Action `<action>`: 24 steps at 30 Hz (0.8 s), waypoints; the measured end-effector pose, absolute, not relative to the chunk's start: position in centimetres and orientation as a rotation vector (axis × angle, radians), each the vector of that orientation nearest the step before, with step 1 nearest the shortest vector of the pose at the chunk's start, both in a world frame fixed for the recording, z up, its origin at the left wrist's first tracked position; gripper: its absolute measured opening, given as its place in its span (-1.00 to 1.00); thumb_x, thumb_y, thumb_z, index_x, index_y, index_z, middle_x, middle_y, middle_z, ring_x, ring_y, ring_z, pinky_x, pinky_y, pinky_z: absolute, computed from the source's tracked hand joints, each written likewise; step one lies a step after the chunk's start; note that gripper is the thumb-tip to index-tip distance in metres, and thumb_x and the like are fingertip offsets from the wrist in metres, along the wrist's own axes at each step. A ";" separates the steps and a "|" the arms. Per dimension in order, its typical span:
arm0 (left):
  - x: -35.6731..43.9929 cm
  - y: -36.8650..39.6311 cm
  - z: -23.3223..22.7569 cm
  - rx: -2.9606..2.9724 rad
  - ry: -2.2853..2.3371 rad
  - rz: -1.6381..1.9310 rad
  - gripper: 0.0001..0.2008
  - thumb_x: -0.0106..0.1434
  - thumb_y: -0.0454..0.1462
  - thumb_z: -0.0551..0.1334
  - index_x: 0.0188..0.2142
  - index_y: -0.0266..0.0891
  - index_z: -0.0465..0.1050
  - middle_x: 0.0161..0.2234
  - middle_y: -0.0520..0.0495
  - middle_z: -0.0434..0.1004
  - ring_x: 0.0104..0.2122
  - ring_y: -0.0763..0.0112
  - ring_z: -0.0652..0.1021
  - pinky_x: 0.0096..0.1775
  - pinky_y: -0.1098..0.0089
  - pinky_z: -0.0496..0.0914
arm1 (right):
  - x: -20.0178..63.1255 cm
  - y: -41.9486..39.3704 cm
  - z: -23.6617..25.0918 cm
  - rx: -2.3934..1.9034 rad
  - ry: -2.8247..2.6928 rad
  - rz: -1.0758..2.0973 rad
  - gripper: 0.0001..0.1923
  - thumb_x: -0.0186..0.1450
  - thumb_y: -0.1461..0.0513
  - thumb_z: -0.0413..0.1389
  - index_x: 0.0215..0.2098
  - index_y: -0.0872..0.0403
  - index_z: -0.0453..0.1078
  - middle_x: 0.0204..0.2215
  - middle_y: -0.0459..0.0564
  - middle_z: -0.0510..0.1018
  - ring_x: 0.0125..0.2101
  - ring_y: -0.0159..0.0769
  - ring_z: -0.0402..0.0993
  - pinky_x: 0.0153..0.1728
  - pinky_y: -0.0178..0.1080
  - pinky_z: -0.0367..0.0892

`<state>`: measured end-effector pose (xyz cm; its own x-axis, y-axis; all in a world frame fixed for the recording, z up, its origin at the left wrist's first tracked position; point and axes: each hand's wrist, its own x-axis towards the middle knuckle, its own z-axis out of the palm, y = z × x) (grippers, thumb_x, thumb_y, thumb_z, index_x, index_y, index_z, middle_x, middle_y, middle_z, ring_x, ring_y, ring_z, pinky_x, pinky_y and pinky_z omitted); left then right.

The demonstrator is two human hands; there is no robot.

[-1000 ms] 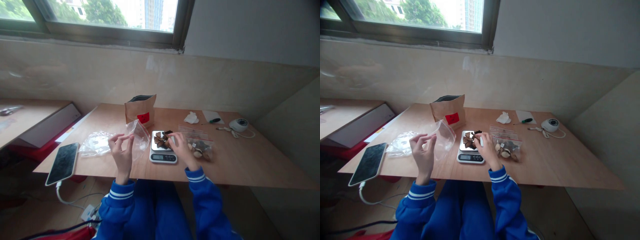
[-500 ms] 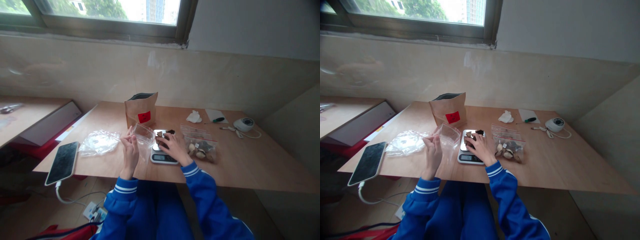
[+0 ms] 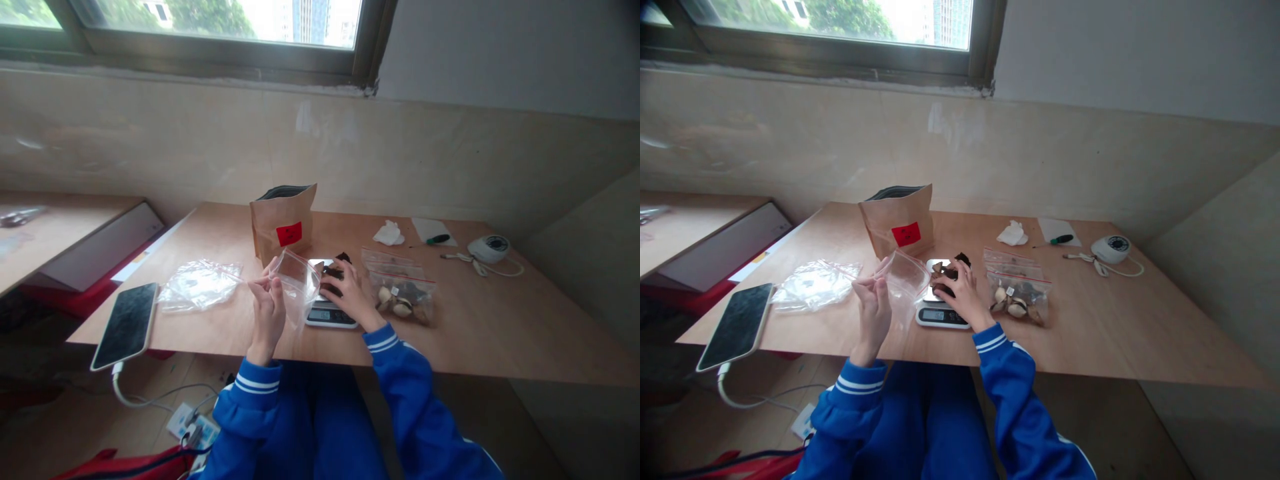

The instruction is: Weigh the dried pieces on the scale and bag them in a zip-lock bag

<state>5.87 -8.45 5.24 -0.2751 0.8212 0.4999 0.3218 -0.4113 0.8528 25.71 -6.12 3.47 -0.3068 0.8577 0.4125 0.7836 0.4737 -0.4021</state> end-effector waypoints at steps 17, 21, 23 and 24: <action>6.4 -8.6 5.0 1.419 1.534 1.738 -0.68 0.35 0.02 0.01 -0.19 -0.19 0.12 -0.12 -0.28 0.47 -0.10 0.26 0.55 -0.12 0.25 0.45 | 26.5 -6.5 3.7 -1.254 -1.742 0.487 -0.82 0.32 0.14 0.11 -0.20 -0.03 0.54 -0.05 0.04 0.57 0.02 -0.12 0.40 0.10 0.01 0.25; 6.2 -8.7 4.8 1.414 1.517 1.722 -0.68 0.35 0.02 0.01 -0.19 -0.19 0.11 -0.09 -0.30 0.48 -0.07 0.23 0.55 -0.10 0.23 0.44 | 27.2 -6.6 4.9 -1.202 -1.474 0.625 -0.72 0.29 0.03 0.13 -0.20 0.03 0.52 -0.06 0.08 0.57 -0.01 -0.13 0.45 0.05 -0.04 0.29; 6.3 -8.7 4.5 1.453 1.502 1.704 -0.69 0.35 0.01 0.01 -0.21 -0.18 0.11 -0.08 -0.34 0.48 -0.04 0.20 0.54 -0.06 0.18 0.43 | 27.1 -6.7 6.0 -1.150 -1.287 0.705 -0.66 0.26 -0.01 0.15 -0.18 0.05 0.49 -0.08 0.08 0.58 -0.03 -0.15 0.48 0.02 -0.08 0.32; 6.4 -8.7 4.4 1.480 1.492 1.696 -0.70 0.35 0.00 0.01 -0.23 -0.18 0.11 -0.06 -0.36 0.48 -0.02 0.19 0.53 -0.04 0.16 0.42 | 26.9 -6.8 6.8 -1.119 -1.197 0.753 -0.63 0.24 -0.03 0.16 -0.16 0.05 0.48 -0.09 0.07 0.59 -0.05 -0.17 0.49 0.00 -0.11 0.35</action>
<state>6.36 -8.69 4.38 -0.3321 0.8449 0.4192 0.3080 -0.3229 0.8949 26.93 -6.81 6.81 0.2433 0.9131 0.3271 0.1006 0.3116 -0.9449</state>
